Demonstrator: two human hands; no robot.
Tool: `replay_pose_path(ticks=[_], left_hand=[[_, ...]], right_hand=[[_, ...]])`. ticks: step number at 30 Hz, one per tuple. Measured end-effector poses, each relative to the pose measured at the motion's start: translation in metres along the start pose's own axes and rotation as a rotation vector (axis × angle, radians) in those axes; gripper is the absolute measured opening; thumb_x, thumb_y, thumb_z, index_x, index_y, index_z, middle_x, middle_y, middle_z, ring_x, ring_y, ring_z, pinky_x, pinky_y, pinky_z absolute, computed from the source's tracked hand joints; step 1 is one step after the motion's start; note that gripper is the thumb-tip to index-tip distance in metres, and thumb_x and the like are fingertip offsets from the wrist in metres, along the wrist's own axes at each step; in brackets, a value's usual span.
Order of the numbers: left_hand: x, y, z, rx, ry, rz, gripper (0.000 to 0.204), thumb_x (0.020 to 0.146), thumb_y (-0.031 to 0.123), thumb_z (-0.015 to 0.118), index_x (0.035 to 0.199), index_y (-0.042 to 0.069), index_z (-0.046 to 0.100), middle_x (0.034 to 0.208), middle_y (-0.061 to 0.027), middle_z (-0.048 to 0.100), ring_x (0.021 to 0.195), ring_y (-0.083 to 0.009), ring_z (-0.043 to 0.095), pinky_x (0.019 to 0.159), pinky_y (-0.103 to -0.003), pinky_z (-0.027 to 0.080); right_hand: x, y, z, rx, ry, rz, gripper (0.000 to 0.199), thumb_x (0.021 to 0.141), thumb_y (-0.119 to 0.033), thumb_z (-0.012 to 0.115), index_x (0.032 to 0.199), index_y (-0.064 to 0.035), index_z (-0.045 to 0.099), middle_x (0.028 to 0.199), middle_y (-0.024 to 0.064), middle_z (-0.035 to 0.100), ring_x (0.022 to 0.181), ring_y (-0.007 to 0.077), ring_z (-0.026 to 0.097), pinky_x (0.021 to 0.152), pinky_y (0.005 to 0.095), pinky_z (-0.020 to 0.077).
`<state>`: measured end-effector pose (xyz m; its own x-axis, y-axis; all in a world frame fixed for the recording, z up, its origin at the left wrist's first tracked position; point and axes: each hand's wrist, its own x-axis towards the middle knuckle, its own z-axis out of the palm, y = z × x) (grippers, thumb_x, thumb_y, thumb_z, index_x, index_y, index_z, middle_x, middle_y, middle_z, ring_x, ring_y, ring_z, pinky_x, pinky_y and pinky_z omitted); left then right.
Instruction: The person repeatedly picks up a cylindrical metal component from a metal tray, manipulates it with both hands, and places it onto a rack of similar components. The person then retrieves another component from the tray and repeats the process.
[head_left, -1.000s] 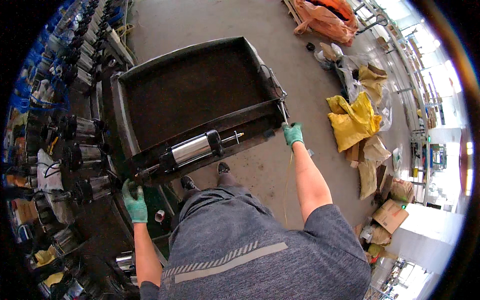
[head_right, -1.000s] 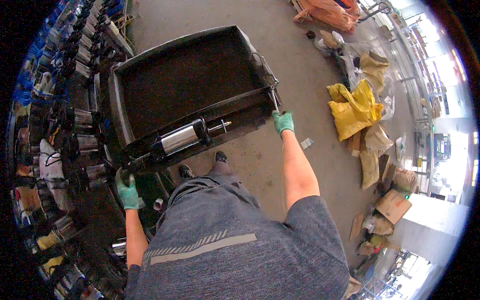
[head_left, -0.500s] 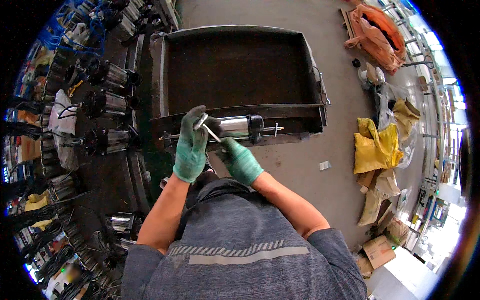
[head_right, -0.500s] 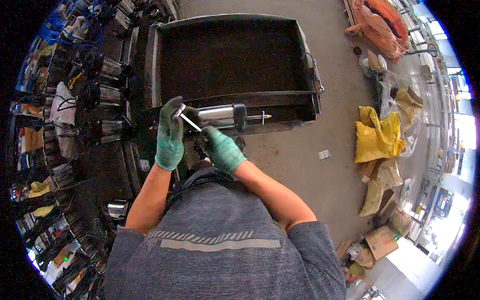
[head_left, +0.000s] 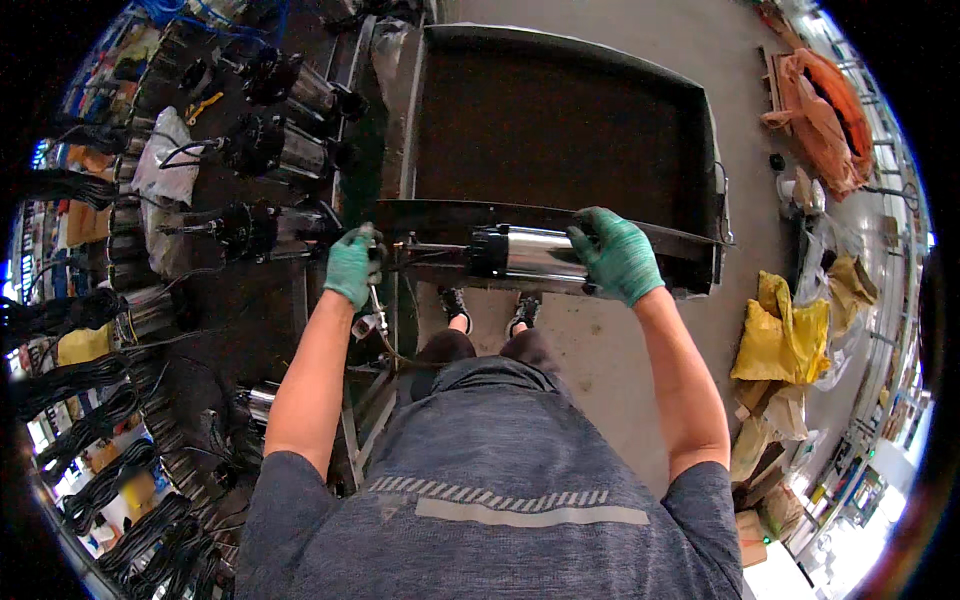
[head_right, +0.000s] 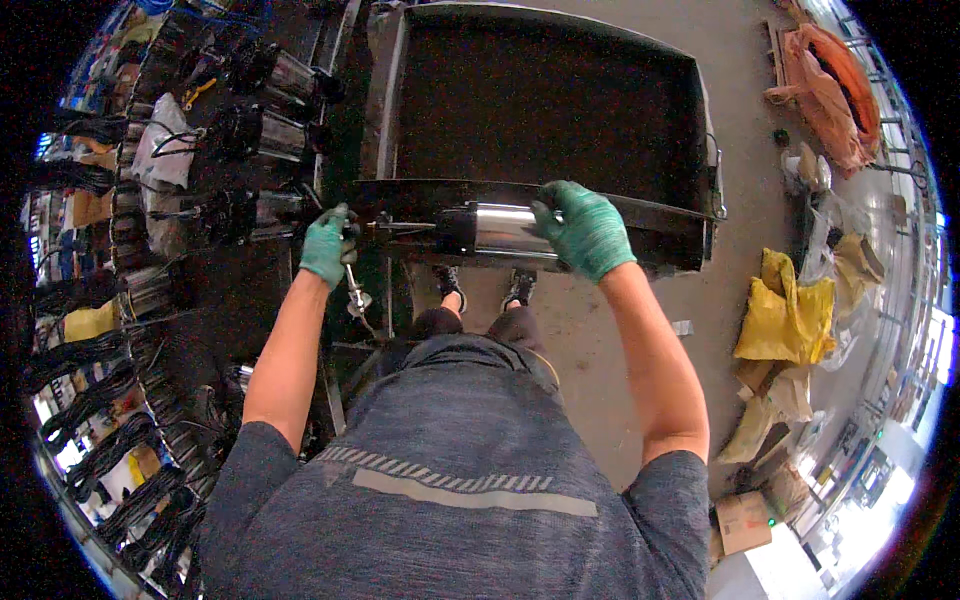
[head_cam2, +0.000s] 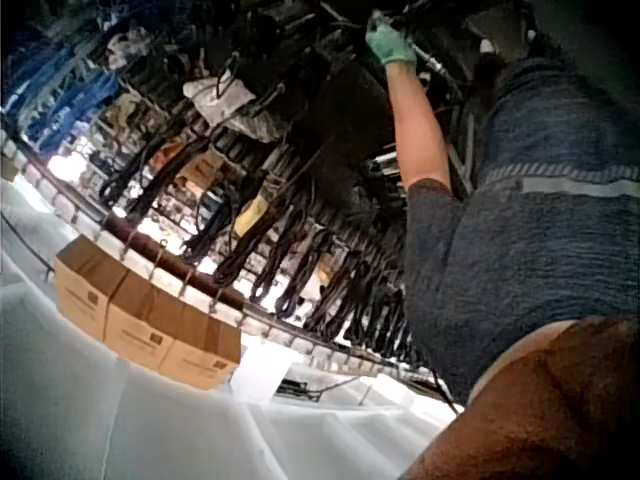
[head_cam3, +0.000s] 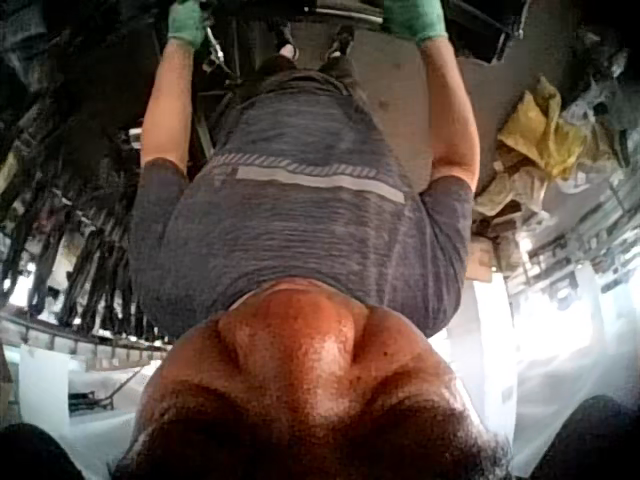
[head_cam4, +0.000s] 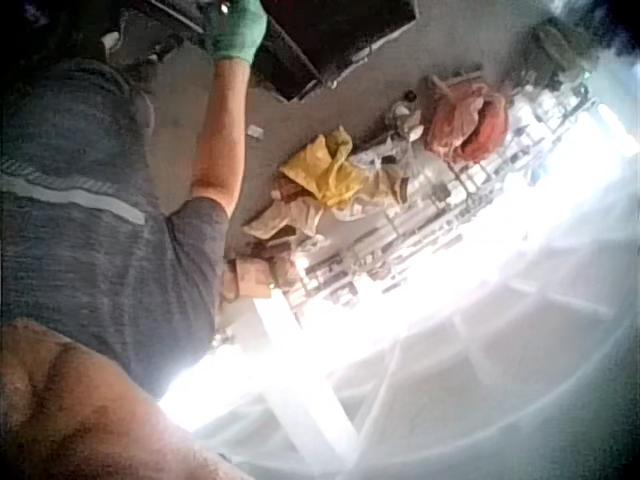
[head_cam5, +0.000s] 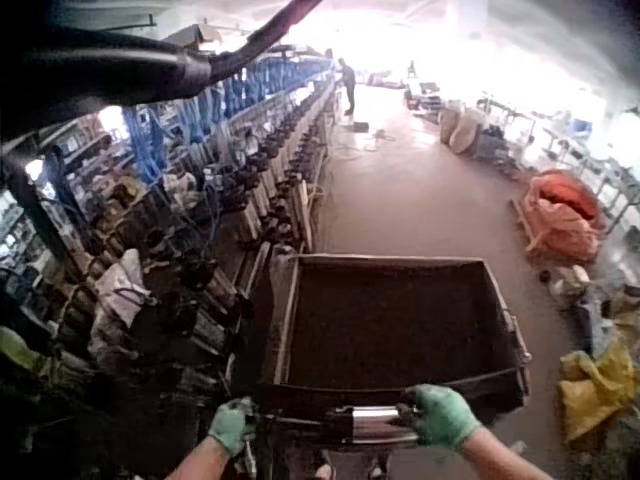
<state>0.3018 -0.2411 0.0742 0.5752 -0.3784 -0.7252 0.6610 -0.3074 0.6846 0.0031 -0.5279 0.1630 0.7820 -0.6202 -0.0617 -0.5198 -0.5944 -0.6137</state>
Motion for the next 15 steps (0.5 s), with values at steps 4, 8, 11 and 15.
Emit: replay_pose_path(ticks=[4, 8, 11, 15], left_hand=[[0.007, -0.005, 0.015, 0.021, -0.063, -0.093, 0.023, 0.102, 0.036, 0.068, 0.100, 0.013, 0.066, 0.080, -0.0021, 0.064, 0.052, -0.0089, 0.048, 0.042, -0.024, 0.030], [0.008, -0.008, 0.019, -0.005, -0.104, -0.126, 0.023, 0.102, 0.035, 0.068, 0.101, 0.013, 0.065, 0.081, -0.0012, 0.062, 0.057, -0.0098, 0.055, 0.042, -0.024, 0.032], [0.009, -0.007, 0.018, -0.015, -0.121, -0.130, 0.023, 0.102, 0.035, 0.068, 0.101, 0.013, 0.065, 0.082, -0.0009, 0.062, 0.059, -0.0106, 0.058, 0.041, -0.024, 0.033], [0.017, -0.010, 0.016, 0.016, -0.132, -0.150, 0.023, 0.102, 0.036, 0.067, 0.101, 0.013, 0.065, 0.080, -0.0010, 0.063, 0.058, -0.0104, 0.058, 0.041, -0.024, 0.034]], right_hand=[[0.002, 0.011, 0.011, 0.110, -0.064, 0.166, 0.022, 0.094, -0.024, 0.071, 0.104, -0.0046, 0.072, 0.090, 0.0175, 0.075, 0.078, 0.0321, 0.074, 0.070, 0.0409, 0.0579], [0.003, 0.017, 0.015, 0.252, -0.033, 0.303, 0.019, 0.097, -0.018, 0.066, 0.107, -0.0028, 0.072, 0.084, 0.0177, 0.073, 0.070, 0.0217, 0.071, 0.065, 0.0353, 0.0562], [0.004, 0.018, 0.017, 0.165, 0.005, 0.244, 0.017, 0.096, -0.013, 0.066, 0.107, -0.0010, 0.071, 0.081, 0.0159, 0.072, 0.070, 0.0177, 0.065, 0.068, 0.0332, 0.0541], [0.003, 0.026, 0.021, 0.076, 0.039, 0.179, 0.018, 0.095, -0.017, 0.066, 0.106, -0.0036, 0.071, 0.087, 0.0193, 0.073, 0.076, 0.0310, 0.070, 0.070, 0.0390, 0.0559]])
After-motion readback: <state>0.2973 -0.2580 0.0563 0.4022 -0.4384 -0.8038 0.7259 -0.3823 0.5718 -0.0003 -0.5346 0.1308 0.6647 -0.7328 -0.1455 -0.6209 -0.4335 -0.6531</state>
